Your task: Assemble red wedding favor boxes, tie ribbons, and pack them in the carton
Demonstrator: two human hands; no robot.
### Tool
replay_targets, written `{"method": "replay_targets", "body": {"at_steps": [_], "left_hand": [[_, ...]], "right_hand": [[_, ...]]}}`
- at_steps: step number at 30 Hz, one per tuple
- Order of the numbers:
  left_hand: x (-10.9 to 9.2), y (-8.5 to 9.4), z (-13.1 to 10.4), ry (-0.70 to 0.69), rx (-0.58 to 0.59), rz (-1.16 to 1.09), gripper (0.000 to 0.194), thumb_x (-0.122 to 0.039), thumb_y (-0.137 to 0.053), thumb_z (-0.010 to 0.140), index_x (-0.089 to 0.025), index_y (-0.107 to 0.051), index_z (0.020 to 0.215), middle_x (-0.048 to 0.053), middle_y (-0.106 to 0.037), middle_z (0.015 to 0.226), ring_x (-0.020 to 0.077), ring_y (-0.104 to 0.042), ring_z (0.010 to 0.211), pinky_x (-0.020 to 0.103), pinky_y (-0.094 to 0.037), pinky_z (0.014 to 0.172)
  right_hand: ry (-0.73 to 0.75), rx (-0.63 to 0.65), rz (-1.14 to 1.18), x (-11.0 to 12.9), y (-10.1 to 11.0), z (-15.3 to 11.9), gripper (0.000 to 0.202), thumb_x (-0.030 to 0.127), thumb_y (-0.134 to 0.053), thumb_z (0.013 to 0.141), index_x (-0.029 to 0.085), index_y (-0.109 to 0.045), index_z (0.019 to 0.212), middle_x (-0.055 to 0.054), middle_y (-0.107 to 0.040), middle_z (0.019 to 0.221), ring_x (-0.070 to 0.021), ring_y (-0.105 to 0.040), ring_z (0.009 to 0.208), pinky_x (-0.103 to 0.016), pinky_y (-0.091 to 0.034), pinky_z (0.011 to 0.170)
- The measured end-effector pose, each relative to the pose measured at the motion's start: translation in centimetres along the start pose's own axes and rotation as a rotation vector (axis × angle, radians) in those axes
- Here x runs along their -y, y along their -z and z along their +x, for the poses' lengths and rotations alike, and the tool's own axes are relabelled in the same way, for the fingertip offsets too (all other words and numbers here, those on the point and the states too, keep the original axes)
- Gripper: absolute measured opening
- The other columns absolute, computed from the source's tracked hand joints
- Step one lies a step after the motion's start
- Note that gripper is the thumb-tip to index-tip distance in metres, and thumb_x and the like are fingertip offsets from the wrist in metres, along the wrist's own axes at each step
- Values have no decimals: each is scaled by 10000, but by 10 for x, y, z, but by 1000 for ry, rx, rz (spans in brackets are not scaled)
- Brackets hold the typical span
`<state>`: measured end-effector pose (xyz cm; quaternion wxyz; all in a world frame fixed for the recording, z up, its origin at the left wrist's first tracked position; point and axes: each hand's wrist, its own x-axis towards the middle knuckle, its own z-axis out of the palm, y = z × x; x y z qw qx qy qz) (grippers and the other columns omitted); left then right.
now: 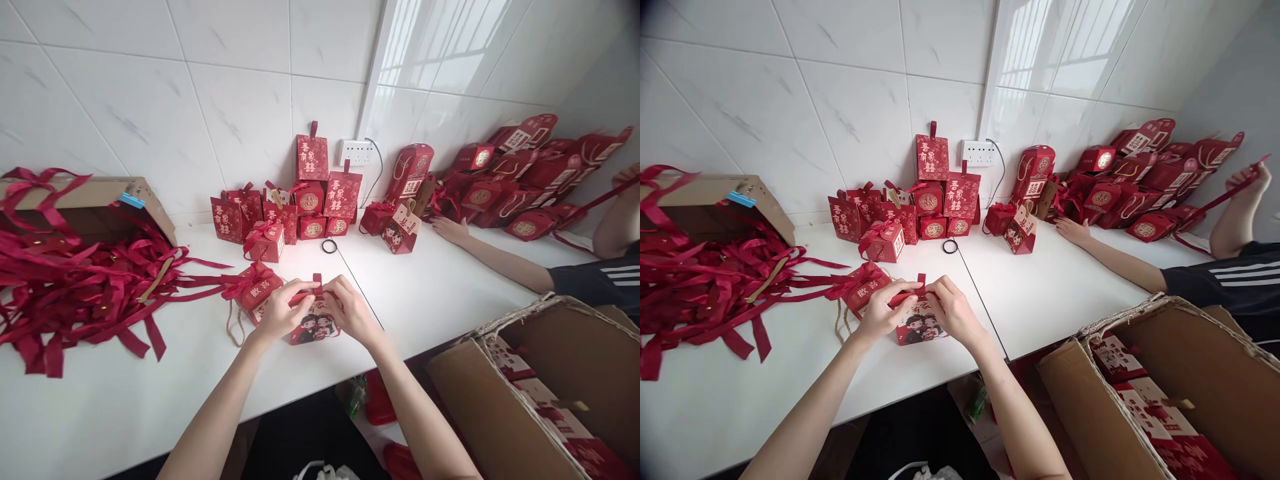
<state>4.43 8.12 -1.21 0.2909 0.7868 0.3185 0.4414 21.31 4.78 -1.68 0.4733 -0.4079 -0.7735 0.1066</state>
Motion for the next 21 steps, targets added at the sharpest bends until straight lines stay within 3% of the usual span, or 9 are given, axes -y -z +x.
{"method": "replay_targets", "body": {"at_steps": [5,7,10,13,15,18,21], "left_hand": [[1,2,4,13,5,-4,218,-274,-481,880,-172,-669,922,35,-677,817,145,-632,752,248,-510,696],[3,1,2,40,-14,-54,241,-302,-487,880,-177,-644,1012,42,-676,859,158,-636,808,269,-514,750],[10,-1,-9,116,-44,-198,446,-330,-543,840,-188,-481,1259,67,-660,1002,198,-625,966,328,-505,863],[24,-3,-28,238,2,-253,673,-332,-617,777,-202,-324,1368,116,-585,1194,252,-567,1118,398,-472,948],[34,-4,-41,342,90,-225,798,-321,-651,748,-219,-226,1416,142,-516,1299,287,-515,1197,457,-429,1001],[41,-4,-53,425,199,-135,954,-318,-714,689,-230,-140,1446,167,-416,1403,336,-403,1301,542,-320,1075],[31,-4,-54,413,158,-129,958,-365,-720,700,-253,-133,1448,154,-336,1461,318,-361,1335,508,-313,1094]], "right_hand": [[-1,0,1,-1,-1,2,129,140,-406,937,201,-515,907,-24,-480,820,-134,-503,734,-261,-456,682],[-6,-20,-9,-1,-3,2,132,143,-404,934,201,-519,909,-26,-486,814,-140,-506,737,-268,-461,682],[-25,-35,-9,1,-5,0,154,142,-387,932,203,-528,914,-32,-501,811,-151,-522,765,-283,-472,697],[-51,-44,-4,1,-3,-4,173,154,-412,911,207,-525,1032,-72,-528,949,-179,-548,895,-324,-485,771],[-117,-92,7,-5,-1,-8,206,181,-474,877,206,-520,1076,-93,-527,1033,-200,-548,965,-348,-483,803],[-317,-226,129,-19,6,-14,73,243,-548,831,205,-572,888,-55,-570,907,-186,-566,843,-323,-479,726],[-513,-396,494,-31,12,-22,171,349,-635,772,203,-555,730,-2,-579,727,-146,-548,679,-282,-466,645]]}}
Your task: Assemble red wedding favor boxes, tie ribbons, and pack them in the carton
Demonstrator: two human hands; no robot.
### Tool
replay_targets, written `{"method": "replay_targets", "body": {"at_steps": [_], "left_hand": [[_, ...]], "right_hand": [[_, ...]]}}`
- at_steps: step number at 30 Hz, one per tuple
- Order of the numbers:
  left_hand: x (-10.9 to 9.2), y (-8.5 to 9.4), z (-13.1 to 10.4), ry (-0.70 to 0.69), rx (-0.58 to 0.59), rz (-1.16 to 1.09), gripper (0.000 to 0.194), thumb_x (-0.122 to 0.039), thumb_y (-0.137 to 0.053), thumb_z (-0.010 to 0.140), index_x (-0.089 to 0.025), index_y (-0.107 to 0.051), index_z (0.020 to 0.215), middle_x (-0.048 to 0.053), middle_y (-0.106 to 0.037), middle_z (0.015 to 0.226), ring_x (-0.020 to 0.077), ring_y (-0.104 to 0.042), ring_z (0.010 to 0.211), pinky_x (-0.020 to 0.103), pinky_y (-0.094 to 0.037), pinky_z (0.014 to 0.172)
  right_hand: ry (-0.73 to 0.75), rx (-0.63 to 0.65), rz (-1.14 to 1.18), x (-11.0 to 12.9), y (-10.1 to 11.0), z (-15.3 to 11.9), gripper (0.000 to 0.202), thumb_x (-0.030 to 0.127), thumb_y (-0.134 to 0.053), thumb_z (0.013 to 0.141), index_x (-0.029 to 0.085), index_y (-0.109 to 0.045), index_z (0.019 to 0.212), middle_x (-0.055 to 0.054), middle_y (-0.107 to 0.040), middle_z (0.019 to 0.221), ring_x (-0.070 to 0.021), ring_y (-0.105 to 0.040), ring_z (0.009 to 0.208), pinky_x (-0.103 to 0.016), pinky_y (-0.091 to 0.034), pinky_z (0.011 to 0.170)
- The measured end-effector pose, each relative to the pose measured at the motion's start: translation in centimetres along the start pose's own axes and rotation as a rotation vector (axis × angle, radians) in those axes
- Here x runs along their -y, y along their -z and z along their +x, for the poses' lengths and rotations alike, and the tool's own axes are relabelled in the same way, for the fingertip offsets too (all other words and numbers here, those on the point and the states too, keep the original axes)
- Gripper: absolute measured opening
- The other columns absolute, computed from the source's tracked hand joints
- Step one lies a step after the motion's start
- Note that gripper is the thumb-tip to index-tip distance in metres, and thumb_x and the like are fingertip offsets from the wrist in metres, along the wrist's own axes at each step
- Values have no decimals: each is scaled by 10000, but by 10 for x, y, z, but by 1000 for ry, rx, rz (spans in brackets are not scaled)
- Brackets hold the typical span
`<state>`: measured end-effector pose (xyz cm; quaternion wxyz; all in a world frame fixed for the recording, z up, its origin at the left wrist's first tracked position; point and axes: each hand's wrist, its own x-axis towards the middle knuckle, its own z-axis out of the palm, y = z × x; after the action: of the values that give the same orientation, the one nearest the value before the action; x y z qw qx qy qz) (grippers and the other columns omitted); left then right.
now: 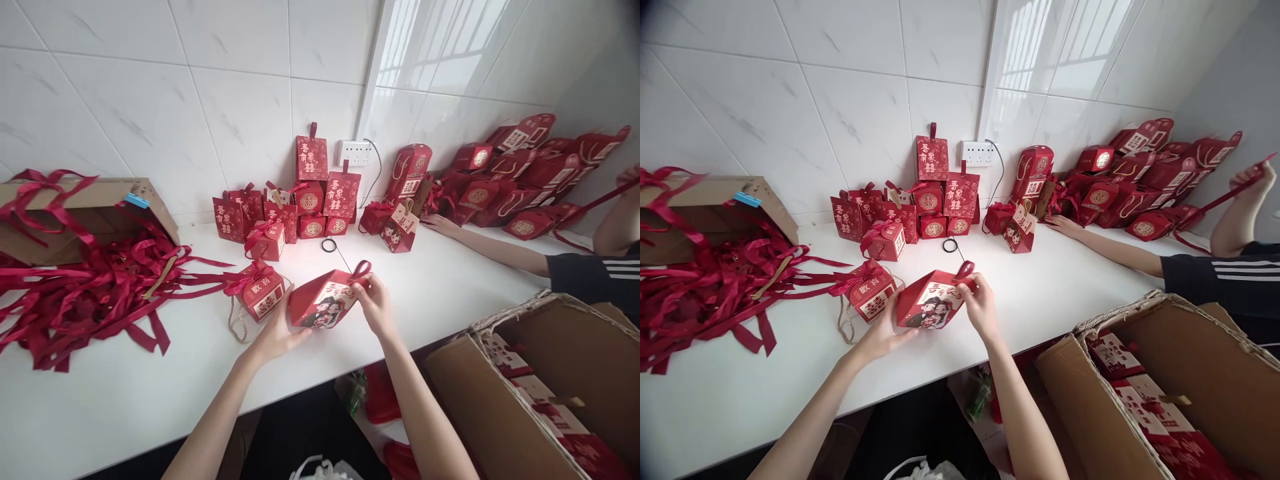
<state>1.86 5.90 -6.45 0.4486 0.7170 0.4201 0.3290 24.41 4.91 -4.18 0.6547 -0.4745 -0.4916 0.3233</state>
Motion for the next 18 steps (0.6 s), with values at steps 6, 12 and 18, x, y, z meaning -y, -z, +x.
{"method": "replay_targets", "body": {"at_steps": [6,12,18], "left_hand": [[-64,-7,-3,-162,-121,-121,801,-483,-788,611,-278,-429,1297,85,-556,1226,227,-607,989,344,-527,846],[-114,-15,-3,-124,-179,-376,338,-452,-575,838,-212,-594,1075,-30,-604,664,86,-549,483,190,-469,457],[-126,-22,-8,-139,-185,-423,315,-423,-622,807,-194,-631,1022,-34,-591,606,78,-531,475,162,-426,419]], "right_hand": [[-296,-110,467,17,12,-15,301,445,-749,664,215,-579,758,11,-672,754,-141,-618,649,-260,-493,607],[-718,53,547,48,19,-35,309,430,-666,758,144,-662,877,-66,-723,787,-183,-663,634,-282,-526,578],[-671,40,590,50,19,-53,189,372,-649,777,186,-680,767,-31,-718,739,-158,-665,635,-249,-550,581]]}}
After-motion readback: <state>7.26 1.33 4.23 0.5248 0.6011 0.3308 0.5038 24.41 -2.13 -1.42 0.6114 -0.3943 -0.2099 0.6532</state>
